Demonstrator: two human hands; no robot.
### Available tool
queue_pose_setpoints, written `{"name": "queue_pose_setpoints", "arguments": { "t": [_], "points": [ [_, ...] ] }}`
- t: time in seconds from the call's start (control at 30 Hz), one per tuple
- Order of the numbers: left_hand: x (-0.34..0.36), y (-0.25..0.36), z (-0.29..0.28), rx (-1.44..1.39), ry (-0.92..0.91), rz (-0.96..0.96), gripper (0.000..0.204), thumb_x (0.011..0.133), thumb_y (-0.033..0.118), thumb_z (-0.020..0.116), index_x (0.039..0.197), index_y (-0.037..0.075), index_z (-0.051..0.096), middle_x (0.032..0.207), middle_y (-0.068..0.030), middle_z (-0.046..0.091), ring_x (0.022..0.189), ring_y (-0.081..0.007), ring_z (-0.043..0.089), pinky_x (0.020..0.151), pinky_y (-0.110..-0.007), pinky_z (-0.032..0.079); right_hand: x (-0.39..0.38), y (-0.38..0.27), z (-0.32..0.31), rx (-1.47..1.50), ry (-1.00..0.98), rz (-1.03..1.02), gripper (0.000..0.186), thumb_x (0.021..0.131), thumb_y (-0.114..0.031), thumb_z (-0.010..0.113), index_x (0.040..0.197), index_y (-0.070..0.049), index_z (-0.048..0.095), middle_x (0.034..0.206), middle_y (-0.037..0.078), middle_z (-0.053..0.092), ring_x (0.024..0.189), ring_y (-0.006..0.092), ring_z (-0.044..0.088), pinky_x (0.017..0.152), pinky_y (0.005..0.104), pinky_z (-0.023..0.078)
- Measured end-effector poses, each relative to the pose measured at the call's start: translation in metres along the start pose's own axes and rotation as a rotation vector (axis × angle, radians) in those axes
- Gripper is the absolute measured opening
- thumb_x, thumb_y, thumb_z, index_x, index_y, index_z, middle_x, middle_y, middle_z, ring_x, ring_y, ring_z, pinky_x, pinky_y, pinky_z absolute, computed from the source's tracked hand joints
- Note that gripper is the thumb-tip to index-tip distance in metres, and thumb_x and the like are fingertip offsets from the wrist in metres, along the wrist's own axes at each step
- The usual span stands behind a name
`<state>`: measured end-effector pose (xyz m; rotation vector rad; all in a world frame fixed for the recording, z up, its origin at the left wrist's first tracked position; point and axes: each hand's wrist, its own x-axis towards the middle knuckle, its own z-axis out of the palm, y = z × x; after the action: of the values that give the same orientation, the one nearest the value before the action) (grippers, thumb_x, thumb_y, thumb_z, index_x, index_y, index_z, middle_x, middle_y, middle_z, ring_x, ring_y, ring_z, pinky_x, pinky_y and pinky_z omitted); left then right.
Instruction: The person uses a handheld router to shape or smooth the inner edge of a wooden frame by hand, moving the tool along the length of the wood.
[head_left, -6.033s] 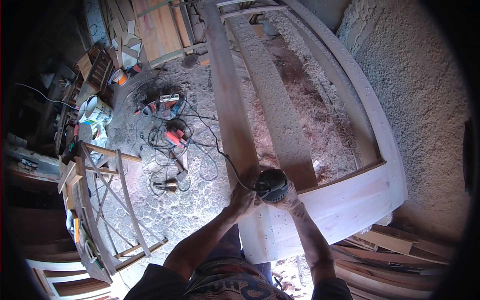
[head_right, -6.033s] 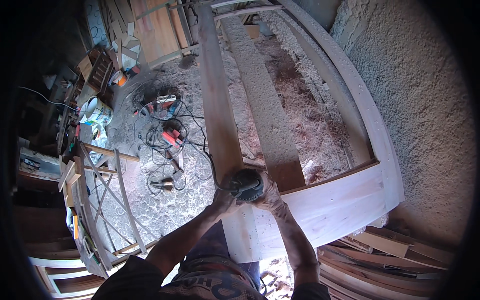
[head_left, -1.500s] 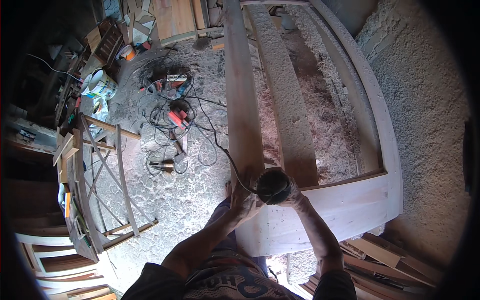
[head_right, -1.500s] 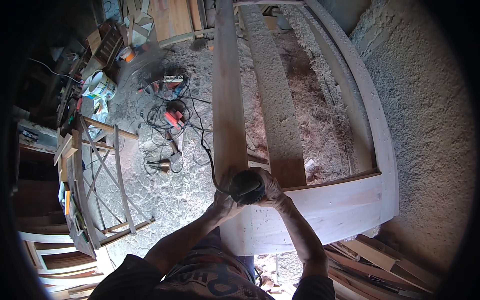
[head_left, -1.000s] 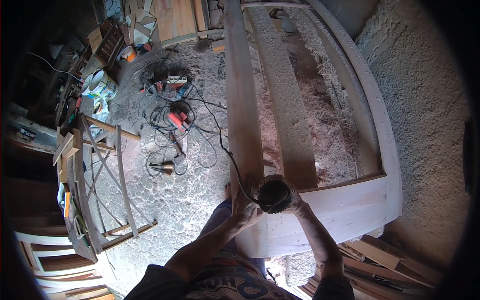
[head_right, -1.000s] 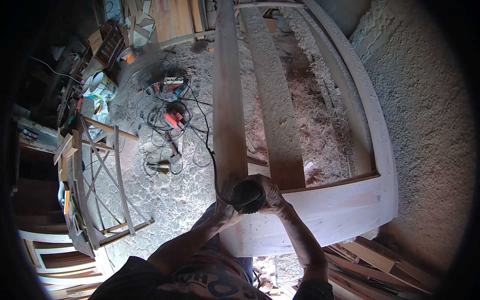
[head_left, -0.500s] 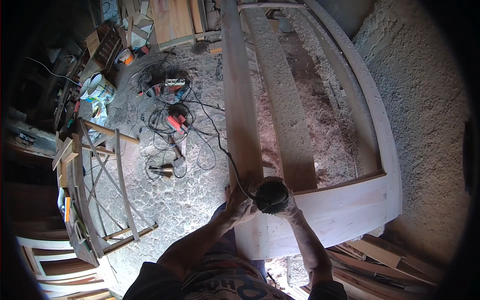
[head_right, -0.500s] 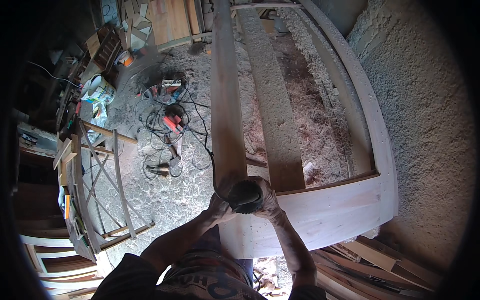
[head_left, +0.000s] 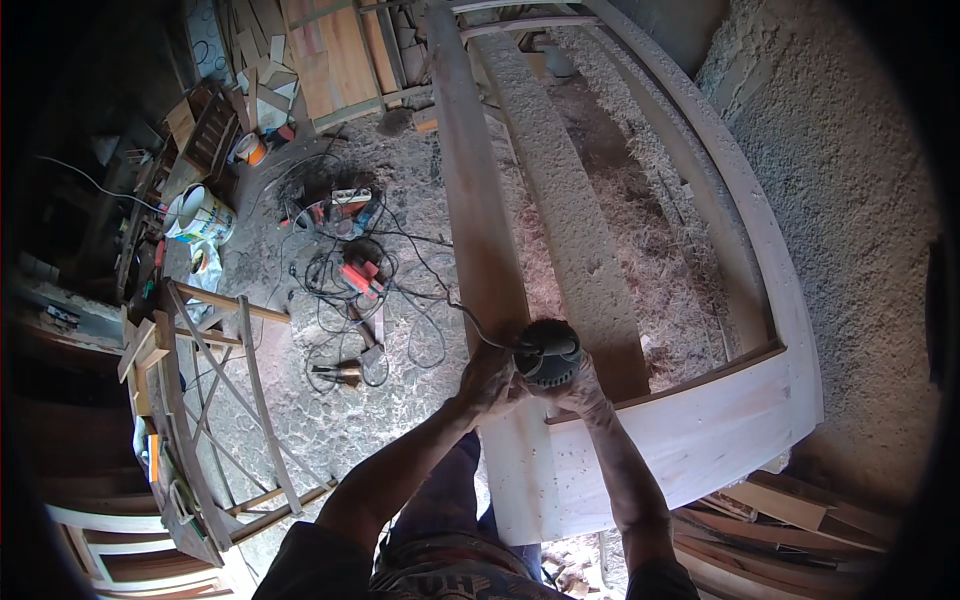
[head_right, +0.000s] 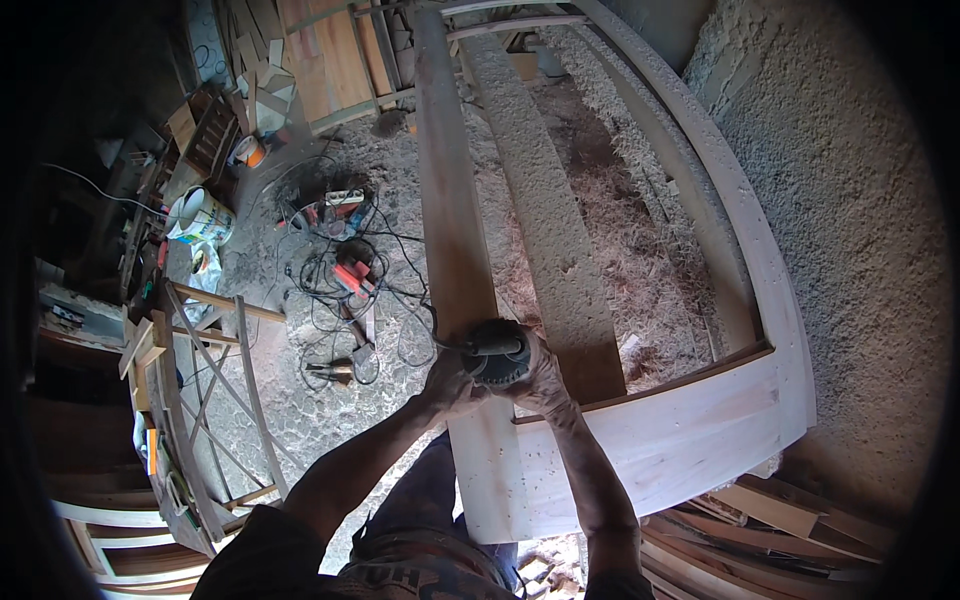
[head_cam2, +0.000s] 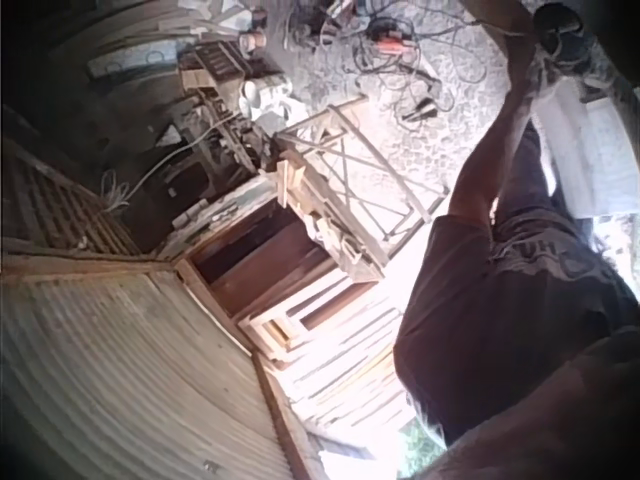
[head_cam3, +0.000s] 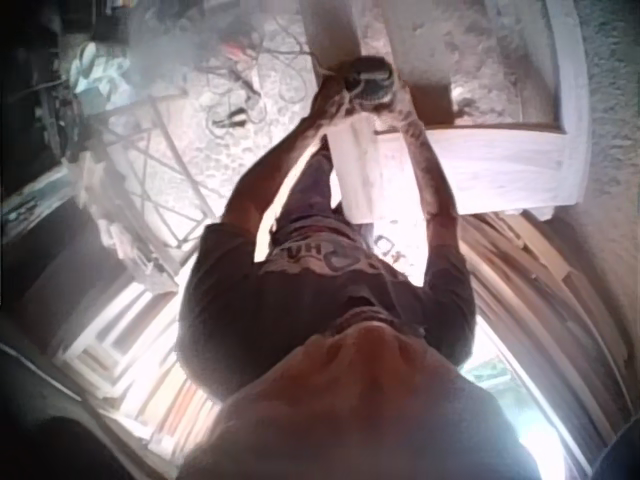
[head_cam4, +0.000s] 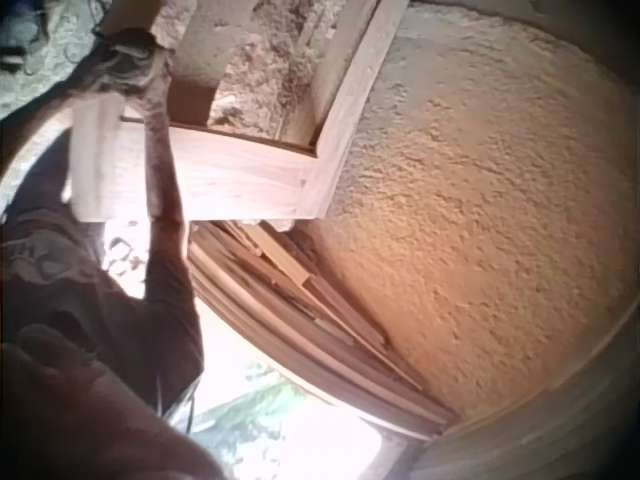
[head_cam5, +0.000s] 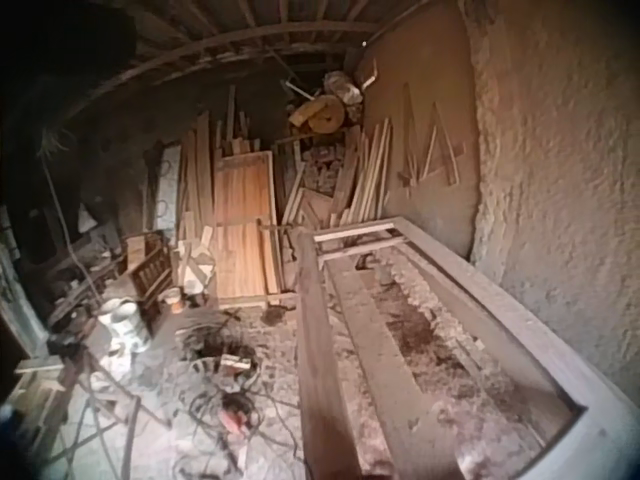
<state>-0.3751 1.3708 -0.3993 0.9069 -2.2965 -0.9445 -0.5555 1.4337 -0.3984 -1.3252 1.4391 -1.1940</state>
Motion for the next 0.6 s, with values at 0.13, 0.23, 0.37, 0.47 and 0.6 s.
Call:
{"name": "queue_pose_setpoints", "arguments": {
  "t": [0.13,0.23,0.37,0.47,0.6],
  "points": [
    [0.037,-0.04,-0.003,-1.34,-0.154,-0.532,0.069,0.093,0.027,0.079,0.148,0.008,0.041,0.135,-0.0108,0.056,0.122,-0.026,0.061,0.099,-0.038,0.056,0.036,0.003,0.001,0.097,0.036,-0.004,0.085,0.064,-0.026,0.101,0.136,-0.008,0.058,0.13,0.009,0.067,0.116,0.0219,0.067,0.105,0.0369,0.055],
    [0.061,-0.049,-0.01,-0.797,-0.131,-0.237,0.062,0.099,0.028,0.074,0.147,0.007,0.042,0.134,-0.0101,0.058,0.124,-0.0248,0.06,0.1,-0.036,0.055,0.065,0.009,-0.003,0.073,0.072,-0.039,0.086,0.065,-0.025,0.1,0.138,-0.007,0.056,0.132,0.009,0.066,0.118,0.022,0.066,0.106,0.0364,0.054],
    [0.117,-0.025,-0.045,-1.575,-0.211,-0.457,0.058,0.102,0.032,0.072,0.146,0.005,0.044,0.134,-0.01,0.059,0.125,-0.024,0.059,0.103,-0.035,0.054,0.113,0.011,-0.006,0.124,0.097,-0.083,0.088,0.067,-0.023,0.097,0.141,-0.007,0.053,0.134,0.01,0.065,0.122,0.0218,0.064,0.108,0.036,0.053],
    [0.149,-0.068,-0.046,-1.386,-0.219,-0.354,0.063,0.099,0.035,0.075,0.146,0.006,0.045,0.141,-0.0107,0.056,0.127,-0.0248,0.058,0.105,-0.036,0.053,0.151,0.01,-0.007,0.214,0.052,0.022,0.085,0.069,-0.018,0.095,0.142,-0.008,0.052,0.135,0.008,0.065,0.122,0.019,0.064,0.108,0.0349,0.053],
    [0.204,-0.074,-0.077,-1.422,-0.229,-0.388,0.071,0.093,0.031,0.082,0.148,0.007,0.044,0.147,-0.0105,0.052,0.131,-0.0259,0.056,0.109,-0.038,0.051,0.209,0.003,-0.011,0.311,0.049,0.055,0.085,0.07,-0.012,0.095,0.143,-0.008,0.052,0.134,0.004,0.065,0.12,0.0152,0.063,0.107,0.0332,0.054]
  ]
}}
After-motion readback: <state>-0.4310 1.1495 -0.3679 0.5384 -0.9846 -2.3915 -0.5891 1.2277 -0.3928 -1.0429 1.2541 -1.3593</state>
